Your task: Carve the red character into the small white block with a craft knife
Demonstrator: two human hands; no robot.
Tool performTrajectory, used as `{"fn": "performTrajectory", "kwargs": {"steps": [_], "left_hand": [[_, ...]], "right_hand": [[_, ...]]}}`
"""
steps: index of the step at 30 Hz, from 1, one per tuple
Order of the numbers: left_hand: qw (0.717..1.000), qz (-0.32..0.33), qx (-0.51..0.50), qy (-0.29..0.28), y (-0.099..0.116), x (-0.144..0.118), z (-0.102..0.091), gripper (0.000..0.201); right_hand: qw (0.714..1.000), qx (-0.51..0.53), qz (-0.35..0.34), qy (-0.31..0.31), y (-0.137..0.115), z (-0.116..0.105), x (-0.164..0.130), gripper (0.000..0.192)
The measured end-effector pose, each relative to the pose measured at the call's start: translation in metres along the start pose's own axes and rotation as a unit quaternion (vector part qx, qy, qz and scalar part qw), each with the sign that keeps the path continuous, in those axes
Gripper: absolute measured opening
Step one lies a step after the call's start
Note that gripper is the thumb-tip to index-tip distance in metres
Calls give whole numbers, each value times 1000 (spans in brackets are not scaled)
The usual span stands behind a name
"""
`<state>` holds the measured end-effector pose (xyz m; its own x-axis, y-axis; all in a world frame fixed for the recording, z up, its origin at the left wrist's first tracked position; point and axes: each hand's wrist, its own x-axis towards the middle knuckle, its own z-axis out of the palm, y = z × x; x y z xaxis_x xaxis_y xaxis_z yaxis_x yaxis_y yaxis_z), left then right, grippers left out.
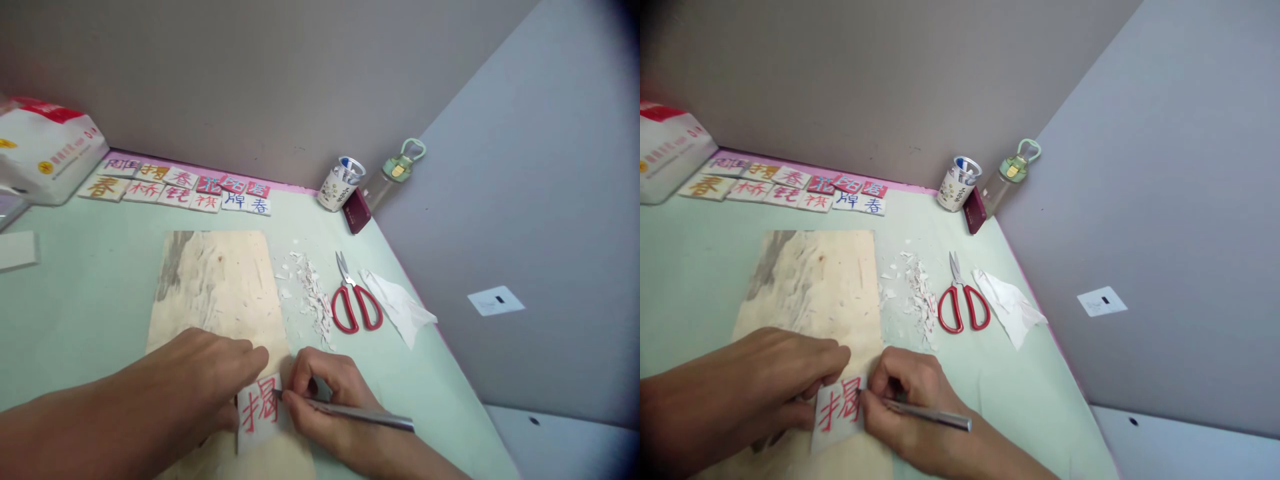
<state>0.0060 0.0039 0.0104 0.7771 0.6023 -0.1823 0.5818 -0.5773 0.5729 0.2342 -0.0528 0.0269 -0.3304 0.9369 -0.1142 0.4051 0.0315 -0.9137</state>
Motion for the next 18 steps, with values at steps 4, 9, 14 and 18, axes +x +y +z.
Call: {"fn": "performTrajectory", "kwargs": {"steps": [4,9,14,18], "left_hand": [[996,-24,23,-77,15,11,-9,24],[998,-16,-55,-28,10,14,0,40],[996,26,-78,-21,1,13,6,51],[997,21,-73,-22,3,16,7,42]], "right_hand": [[999,-20,-28,11,-1,-5,0,22],[999,-46,-20,8,-1,-9,2,19],[999,-52,-5,-3,-3,-9,1,16],[999,-49,-7,-12,-4,-9,-1,17]]}}
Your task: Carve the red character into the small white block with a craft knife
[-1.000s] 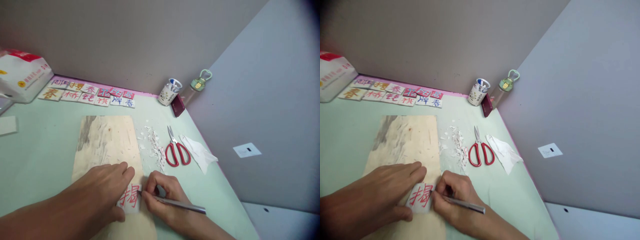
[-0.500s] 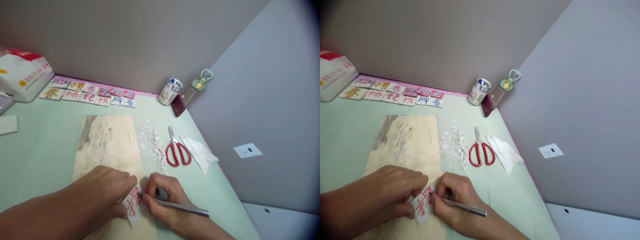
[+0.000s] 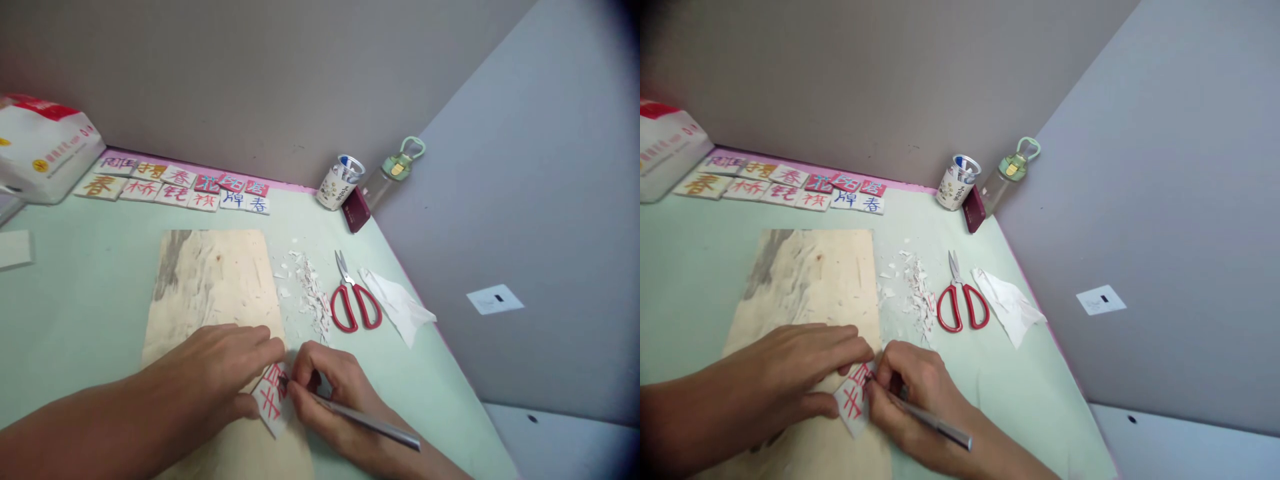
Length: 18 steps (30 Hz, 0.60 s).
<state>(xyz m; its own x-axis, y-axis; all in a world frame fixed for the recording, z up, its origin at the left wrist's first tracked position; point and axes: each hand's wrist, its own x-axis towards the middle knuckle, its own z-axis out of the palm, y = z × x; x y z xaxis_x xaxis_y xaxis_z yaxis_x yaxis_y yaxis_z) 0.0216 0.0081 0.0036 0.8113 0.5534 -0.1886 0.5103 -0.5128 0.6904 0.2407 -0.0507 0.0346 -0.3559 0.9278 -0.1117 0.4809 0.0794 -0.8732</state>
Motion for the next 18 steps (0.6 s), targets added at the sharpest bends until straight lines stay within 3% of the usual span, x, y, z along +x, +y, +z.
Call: {"fn": "performTrajectory", "kwargs": {"steps": [4,8,13,18], "left_hand": [[999,13,-6,38,-2,0,4,45],[1000,8,-7,23,-4,-1,4,43],[999,16,-16,43,-3,-2,5,42],[1000,-17,-17,-4,4,0,-1,41]], "right_hand": [[1000,-4,-19,-5,-1,-1,-1,18],[999,-6,-44,-3,-1,0,-1,19],[999,-11,-44,-1,-2,1,-1,19],[999,-5,-37,-3,-1,2,-2,19]]}}
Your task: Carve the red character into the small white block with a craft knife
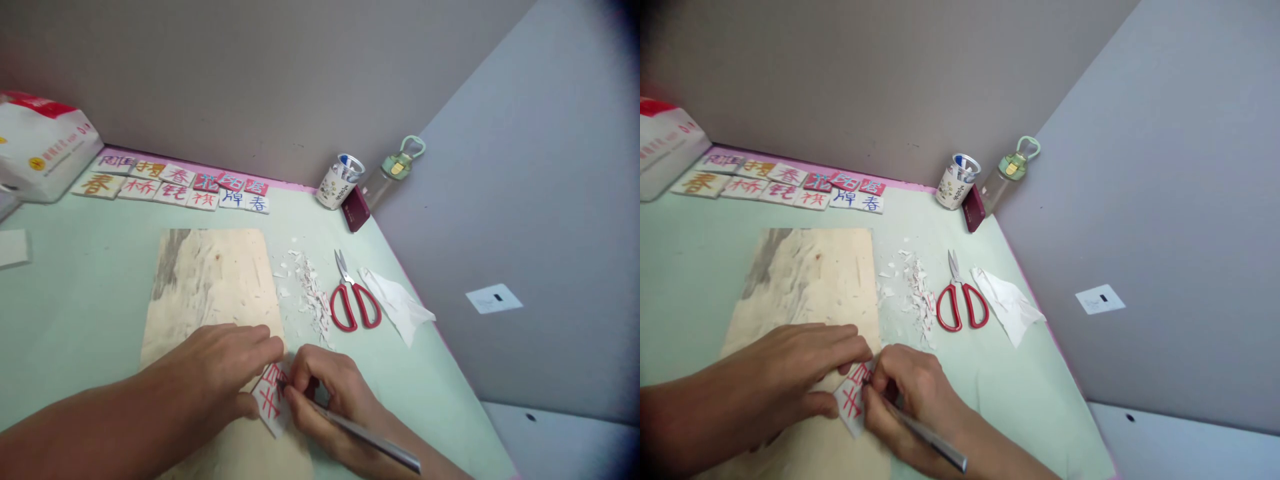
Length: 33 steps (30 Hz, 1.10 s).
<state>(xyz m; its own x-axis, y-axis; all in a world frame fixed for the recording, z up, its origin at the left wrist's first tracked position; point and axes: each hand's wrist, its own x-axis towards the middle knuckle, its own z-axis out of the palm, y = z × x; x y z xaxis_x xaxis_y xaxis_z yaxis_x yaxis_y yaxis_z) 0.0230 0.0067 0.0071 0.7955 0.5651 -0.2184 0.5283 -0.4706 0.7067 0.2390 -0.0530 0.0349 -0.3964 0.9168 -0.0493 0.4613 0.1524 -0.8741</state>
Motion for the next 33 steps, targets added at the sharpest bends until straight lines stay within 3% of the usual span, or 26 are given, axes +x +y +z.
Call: {"fn": "performTrajectory", "kwargs": {"steps": [13,18,23,29,31,33], "left_hand": [[1000,-2,-4,9,0,1,-1,40],[1000,1,3,-4,3,-1,-4,30],[999,31,7,39,-6,-1,5,38],[998,34,33,51,-13,-2,13,48],[997,31,42,57,-14,-1,15,47],[996,31,48,65,-14,0,17,46]], "right_hand": [[1000,8,9,-12,-2,0,-1,19],[1000,6,7,-1,-2,2,-1,18],[999,19,18,19,0,6,0,17],[997,16,31,62,5,14,-2,20],[997,-11,7,77,9,19,-2,22],[988,-83,-75,107,15,25,-2,21]]}}
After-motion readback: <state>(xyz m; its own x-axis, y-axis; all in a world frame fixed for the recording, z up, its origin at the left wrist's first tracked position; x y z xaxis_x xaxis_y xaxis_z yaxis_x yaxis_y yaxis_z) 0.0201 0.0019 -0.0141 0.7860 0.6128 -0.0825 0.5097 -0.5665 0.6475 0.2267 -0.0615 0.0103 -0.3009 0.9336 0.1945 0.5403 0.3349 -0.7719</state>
